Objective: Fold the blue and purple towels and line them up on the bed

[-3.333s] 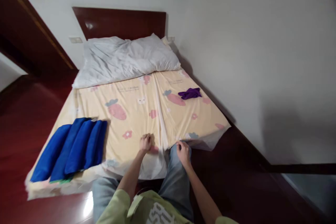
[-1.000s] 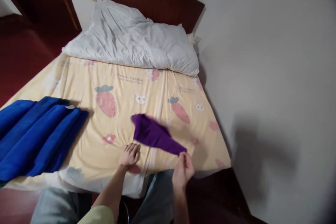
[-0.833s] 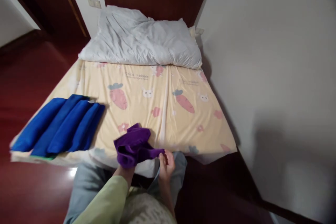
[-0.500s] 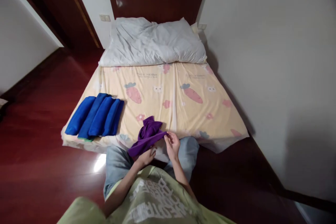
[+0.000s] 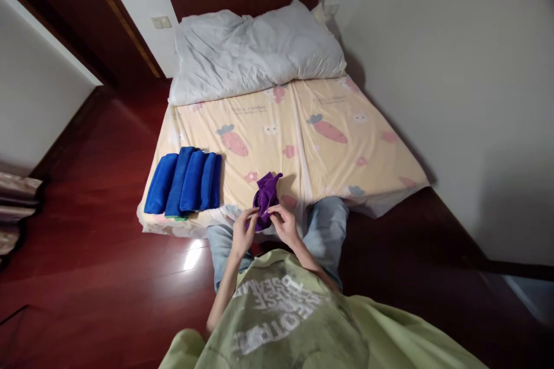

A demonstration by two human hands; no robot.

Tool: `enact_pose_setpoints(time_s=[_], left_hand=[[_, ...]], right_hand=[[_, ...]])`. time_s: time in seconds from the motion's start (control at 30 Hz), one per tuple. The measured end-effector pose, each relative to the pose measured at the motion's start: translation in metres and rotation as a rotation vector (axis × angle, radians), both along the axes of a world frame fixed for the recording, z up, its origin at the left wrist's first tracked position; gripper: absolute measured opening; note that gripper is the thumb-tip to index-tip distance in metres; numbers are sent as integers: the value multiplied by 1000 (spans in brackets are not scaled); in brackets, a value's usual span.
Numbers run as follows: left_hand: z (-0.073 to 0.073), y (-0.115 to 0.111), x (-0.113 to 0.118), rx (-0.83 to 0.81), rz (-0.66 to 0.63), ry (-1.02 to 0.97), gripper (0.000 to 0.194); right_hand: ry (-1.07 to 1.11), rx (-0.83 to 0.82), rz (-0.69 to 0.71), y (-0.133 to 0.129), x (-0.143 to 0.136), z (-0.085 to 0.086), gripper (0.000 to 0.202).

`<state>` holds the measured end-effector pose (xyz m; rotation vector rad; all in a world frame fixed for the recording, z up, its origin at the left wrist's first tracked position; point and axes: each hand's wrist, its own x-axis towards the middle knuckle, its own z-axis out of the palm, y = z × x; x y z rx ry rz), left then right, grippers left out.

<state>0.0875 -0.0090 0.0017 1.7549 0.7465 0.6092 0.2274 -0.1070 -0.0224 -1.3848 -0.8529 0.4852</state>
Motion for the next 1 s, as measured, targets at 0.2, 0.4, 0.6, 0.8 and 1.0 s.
enact_pose_setpoints(time_s=[0.2, 0.4, 0.6, 0.8, 1.0], left_hand=[[-1, 4, 26, 95, -222, 43, 44], [-7, -5, 22, 128, -59, 67, 40], [-11, -12, 20, -9, 117, 37, 39], [-7, -5, 17, -61, 213, -3, 41], [-1, 10, 7, -28, 234, -6, 40]], right_hand=[[114, 15, -183, 0, -5, 5, 19], [123, -54, -256, 5, -7, -2, 22], [-40, -130, -276, 5, -8, 1, 29], [69, -200, -297, -9, 5, -15, 34], [372, -204, -282, -32, 9, -36, 41]])
